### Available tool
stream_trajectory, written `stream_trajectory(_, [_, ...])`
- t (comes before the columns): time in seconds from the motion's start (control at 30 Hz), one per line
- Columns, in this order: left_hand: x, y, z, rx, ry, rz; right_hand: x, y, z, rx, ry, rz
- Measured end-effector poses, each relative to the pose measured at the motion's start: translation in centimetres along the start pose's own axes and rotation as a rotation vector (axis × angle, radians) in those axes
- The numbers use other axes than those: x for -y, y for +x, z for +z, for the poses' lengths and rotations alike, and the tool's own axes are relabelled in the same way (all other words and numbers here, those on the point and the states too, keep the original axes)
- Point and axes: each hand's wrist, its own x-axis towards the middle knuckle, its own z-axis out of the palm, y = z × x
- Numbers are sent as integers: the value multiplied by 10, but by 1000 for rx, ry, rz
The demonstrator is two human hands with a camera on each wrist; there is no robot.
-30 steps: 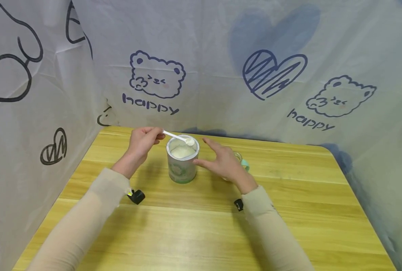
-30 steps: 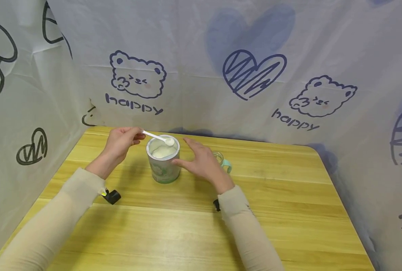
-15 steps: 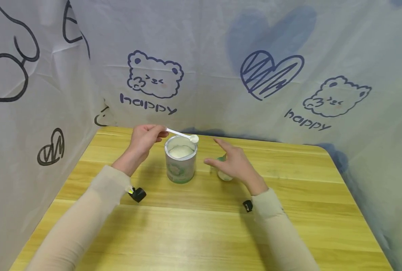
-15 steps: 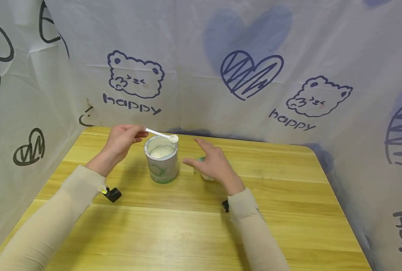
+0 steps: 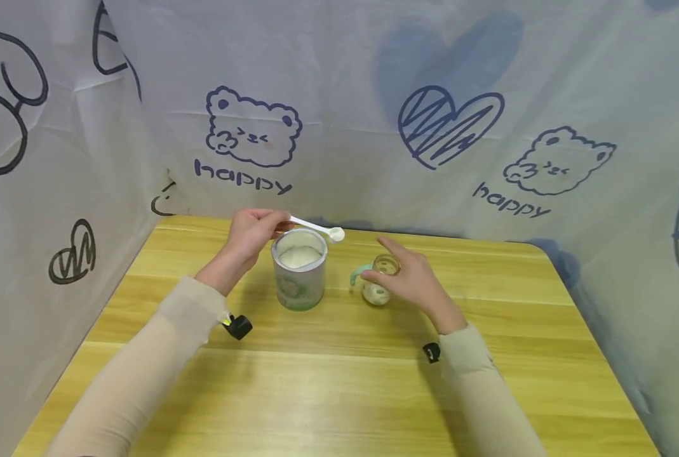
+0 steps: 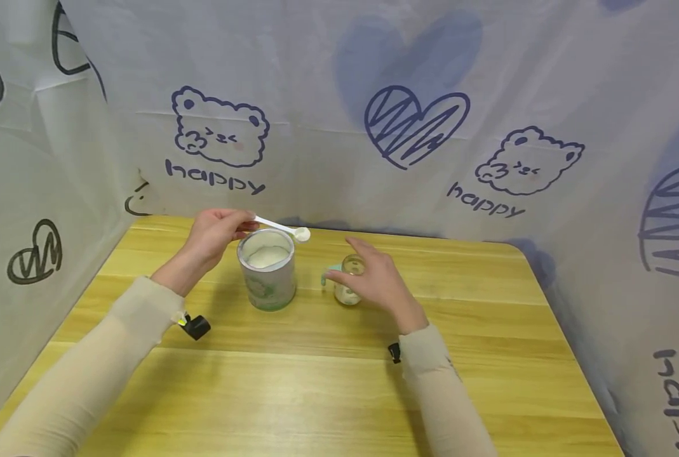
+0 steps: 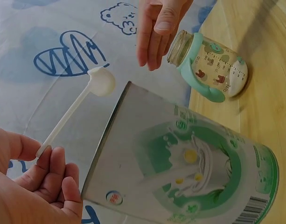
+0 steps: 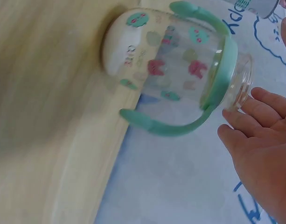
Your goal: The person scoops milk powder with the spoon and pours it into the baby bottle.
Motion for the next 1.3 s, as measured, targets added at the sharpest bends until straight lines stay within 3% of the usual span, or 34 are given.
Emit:
stream_trajectory(0.53, [-5, 0, 30, 51, 58, 84, -32, -17, -2, -4, 12, 92])
stream_trajectory(0.93, [-5, 3, 53, 74, 53, 90, -46, -22, 4, -11, 12, 120])
stream_trajectory(1.3, [-6, -1, 69, 106, 126, 102, -50, -22, 7, -14, 16, 127])
